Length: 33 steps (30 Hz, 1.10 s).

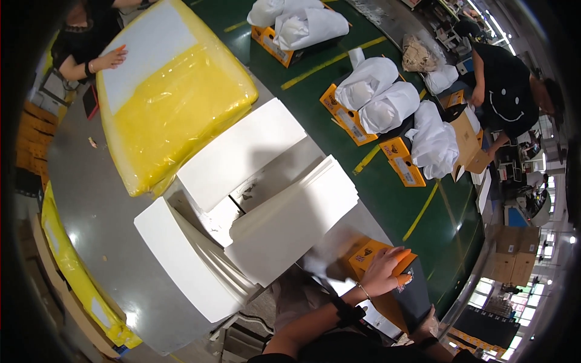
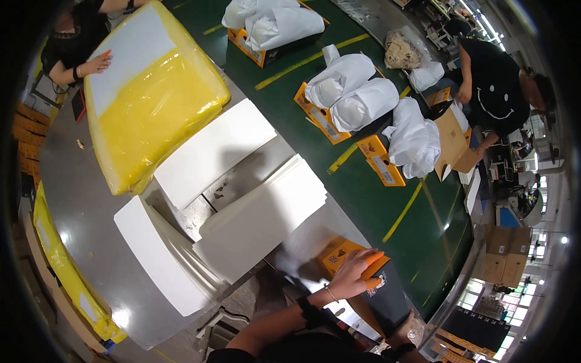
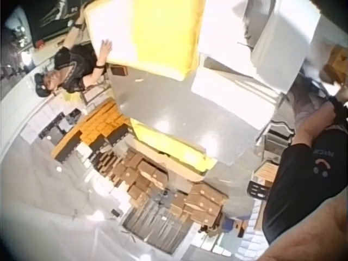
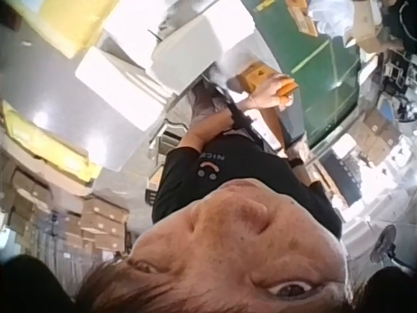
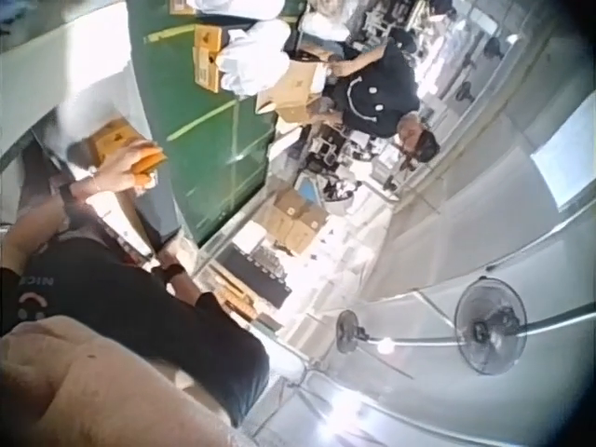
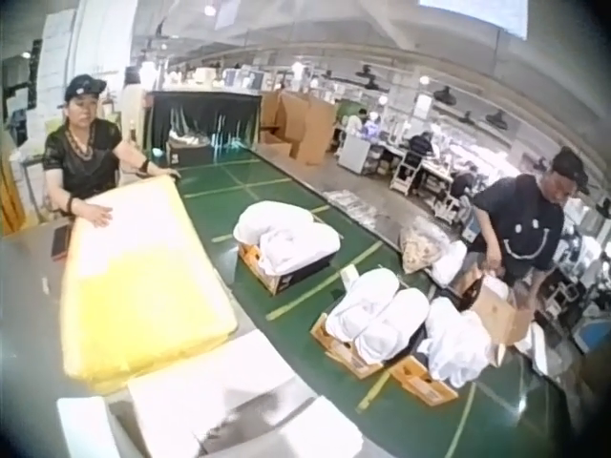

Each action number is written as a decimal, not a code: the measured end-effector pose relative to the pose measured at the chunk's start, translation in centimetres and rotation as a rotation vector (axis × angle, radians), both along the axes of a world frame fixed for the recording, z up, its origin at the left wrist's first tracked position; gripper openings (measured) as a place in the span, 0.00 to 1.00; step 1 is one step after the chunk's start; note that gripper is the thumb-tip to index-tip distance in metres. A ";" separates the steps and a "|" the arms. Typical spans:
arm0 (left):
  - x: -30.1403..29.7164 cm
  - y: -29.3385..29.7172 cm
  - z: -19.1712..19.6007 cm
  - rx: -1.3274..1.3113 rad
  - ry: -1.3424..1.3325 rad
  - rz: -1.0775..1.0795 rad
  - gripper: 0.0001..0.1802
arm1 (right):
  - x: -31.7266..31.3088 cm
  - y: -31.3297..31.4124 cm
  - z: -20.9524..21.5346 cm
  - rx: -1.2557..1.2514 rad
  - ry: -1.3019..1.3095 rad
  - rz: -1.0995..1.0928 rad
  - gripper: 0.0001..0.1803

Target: The recorder is placing wrapped shoes into shoe boxes on a conveyor line in a manufacturing environment.

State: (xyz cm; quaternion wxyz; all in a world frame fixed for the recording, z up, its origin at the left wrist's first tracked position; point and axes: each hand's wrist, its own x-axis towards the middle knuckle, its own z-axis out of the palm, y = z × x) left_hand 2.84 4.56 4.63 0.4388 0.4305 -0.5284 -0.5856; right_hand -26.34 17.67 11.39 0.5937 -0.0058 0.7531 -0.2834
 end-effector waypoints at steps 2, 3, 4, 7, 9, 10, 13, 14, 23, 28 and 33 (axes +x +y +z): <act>-0.4 0.2 -0.6 -0.034 0.026 0.030 0.35 | -1.3 0.6 -1.3 -0.041 -0.093 -0.015 0.53; -0.4 0.2 -1.1 -0.051 0.013 0.039 0.35 | -0.8 0.4 -1.7 -0.136 -0.187 -0.022 0.51; -0.6 0.3 -1.5 -0.061 -0.006 0.041 0.35 | -0.4 0.3 -1.8 -0.234 -0.278 -0.032 0.49; -0.7 0.3 -2.0 -0.133 0.002 0.054 0.33 | 0.4 -0.1 -1.2 -0.198 -0.284 -0.249 0.47; -0.4 -0.1 -1.8 -0.115 0.084 -0.007 0.33 | 0.6 0.4 -1.6 -0.301 -0.371 -0.197 0.46; -0.3 -0.3 -1.9 -0.081 0.178 -0.055 0.32 | 0.5 0.2 -1.7 -0.389 -0.443 -0.134 0.46; -0.6 -0.2 -2.9 0.083 0.317 -0.055 0.31 | -0.9 0.9 -2.5 -0.435 -0.369 0.030 0.46; -0.3 -0.1 -2.2 0.212 0.336 -0.056 0.31 | -1.6 1.7 -2.8 -0.447 -0.386 0.008 0.46; -0.1 1.1 0.3 0.406 0.380 0.058 0.30 | -2.9 2.6 -3.5 -0.503 -0.650 -0.004 0.37; -0.7 0.7 4.2 0.479 0.285 0.029 0.20 | -5.1 2.2 -5.8 -0.367 -0.406 -0.064 0.40; 1.0 2.1 2.0 0.665 0.490 0.112 0.14 | -4.6 1.1 -3.4 -0.490 -0.226 -0.124 0.33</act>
